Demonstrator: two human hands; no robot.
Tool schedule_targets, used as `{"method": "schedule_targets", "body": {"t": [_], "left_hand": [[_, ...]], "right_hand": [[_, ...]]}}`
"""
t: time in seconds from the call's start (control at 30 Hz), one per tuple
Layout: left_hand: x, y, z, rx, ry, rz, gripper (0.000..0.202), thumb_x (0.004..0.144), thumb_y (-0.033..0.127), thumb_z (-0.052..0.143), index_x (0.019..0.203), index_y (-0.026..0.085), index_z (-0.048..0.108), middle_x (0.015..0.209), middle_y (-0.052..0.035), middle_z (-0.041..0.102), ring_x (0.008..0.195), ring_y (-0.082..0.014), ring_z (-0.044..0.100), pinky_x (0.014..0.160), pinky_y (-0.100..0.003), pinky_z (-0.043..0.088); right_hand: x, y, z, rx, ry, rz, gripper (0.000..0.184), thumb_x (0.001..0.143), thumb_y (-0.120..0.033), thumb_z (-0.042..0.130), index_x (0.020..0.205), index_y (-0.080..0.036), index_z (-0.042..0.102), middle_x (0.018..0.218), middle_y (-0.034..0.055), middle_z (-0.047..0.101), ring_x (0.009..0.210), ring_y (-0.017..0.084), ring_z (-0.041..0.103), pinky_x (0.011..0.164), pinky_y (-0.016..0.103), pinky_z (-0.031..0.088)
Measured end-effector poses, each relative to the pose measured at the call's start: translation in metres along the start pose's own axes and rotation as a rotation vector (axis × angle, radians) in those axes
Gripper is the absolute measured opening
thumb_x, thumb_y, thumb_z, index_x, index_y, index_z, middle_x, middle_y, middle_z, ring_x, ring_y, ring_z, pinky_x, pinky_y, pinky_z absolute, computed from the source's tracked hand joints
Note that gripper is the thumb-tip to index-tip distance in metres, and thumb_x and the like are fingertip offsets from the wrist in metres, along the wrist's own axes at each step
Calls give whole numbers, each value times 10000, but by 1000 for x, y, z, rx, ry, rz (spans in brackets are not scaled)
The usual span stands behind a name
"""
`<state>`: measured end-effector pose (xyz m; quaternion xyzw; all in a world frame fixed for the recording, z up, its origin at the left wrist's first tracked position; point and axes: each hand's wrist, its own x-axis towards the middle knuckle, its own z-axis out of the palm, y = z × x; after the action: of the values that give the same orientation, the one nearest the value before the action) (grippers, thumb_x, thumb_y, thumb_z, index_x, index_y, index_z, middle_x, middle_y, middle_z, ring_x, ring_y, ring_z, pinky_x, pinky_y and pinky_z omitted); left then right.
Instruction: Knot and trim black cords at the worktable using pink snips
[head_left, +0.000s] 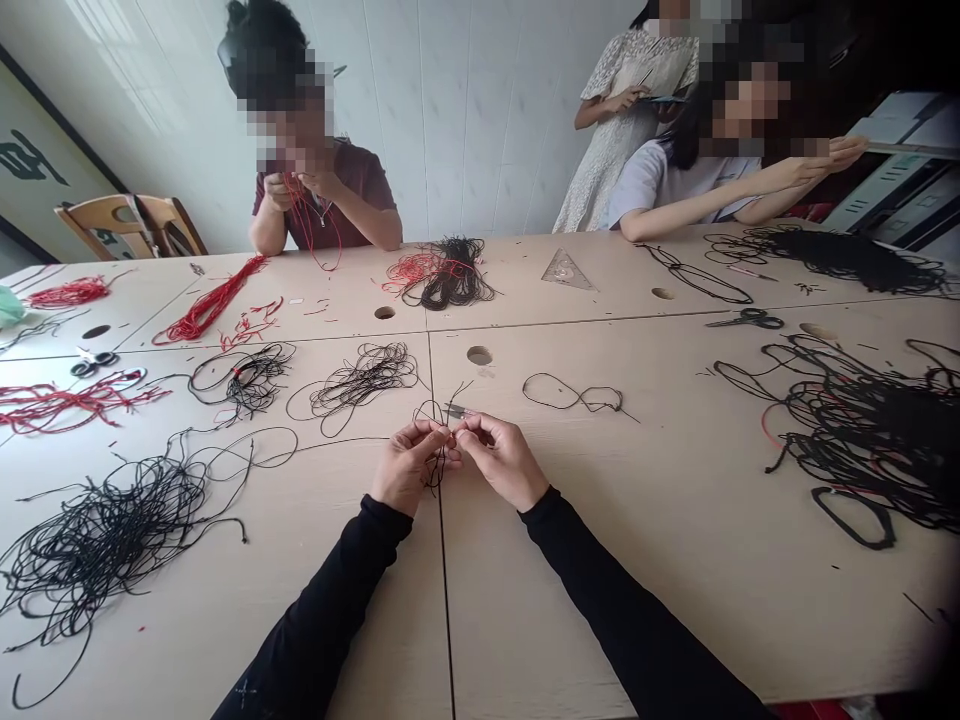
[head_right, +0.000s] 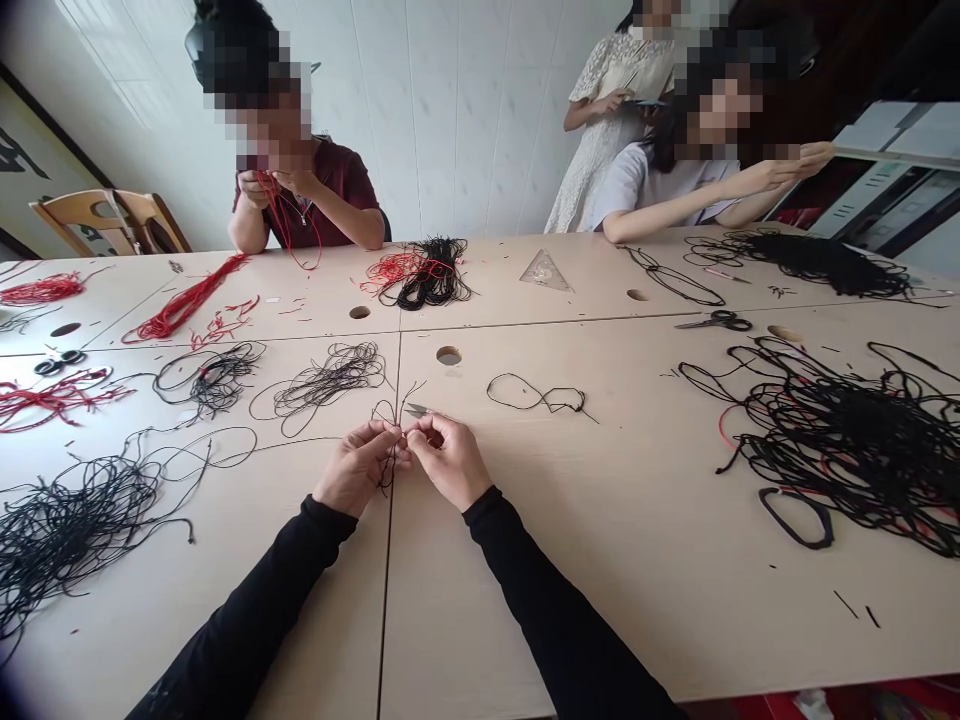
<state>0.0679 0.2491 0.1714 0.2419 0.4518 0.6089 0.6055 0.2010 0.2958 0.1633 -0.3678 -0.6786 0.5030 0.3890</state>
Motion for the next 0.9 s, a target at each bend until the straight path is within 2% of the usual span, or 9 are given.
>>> {"method": "schedule_targets", "body": {"t": [0.17,0.37,0.57,0.73,0.9], "left_hand": [[-1,2,1,14,3,21,320,611,262,807,775,142,559,636,-4,633,558,-115,614,574,-245,534],[-2,1,2,80,-54,12,308,640,297,797,751,138,558,640,-13,637,553,-118,605,565,-255,519],[-2,-1,1,115,-102,-12,309,645,299,798,750,139,555,644,-15,642,538,-121,609,544,-248,501],[-3,0,2,126,-110,-20,321,632,301,806,719,143,541,619,-8,636,498,-115,598,530,-244,492],[-4,0,4,86,-121,-27,320,686,361,766,717,149,528,657,-36,647,568,-144,635,562,-266,515]], "right_hand": [[-1,-1,0,-9,-15,-2,199,838,-314,523,735,-166,607,742,52,646,624,154,528,599,270,414],[-2,-2,1,106,-44,38,272,872,-416,530,926,-169,628,784,48,651,689,170,596,621,278,472],[0,4,-2,102,-7,0,295,863,-444,564,792,-165,627,683,3,566,608,126,513,578,244,413],[-1,2,-3,168,-38,26,292,837,-450,599,831,-161,630,696,20,595,642,144,543,604,258,443],[-1,0,-3,250,-44,88,336,826,-502,595,819,-166,607,621,-5,551,513,114,477,464,234,384]]}}
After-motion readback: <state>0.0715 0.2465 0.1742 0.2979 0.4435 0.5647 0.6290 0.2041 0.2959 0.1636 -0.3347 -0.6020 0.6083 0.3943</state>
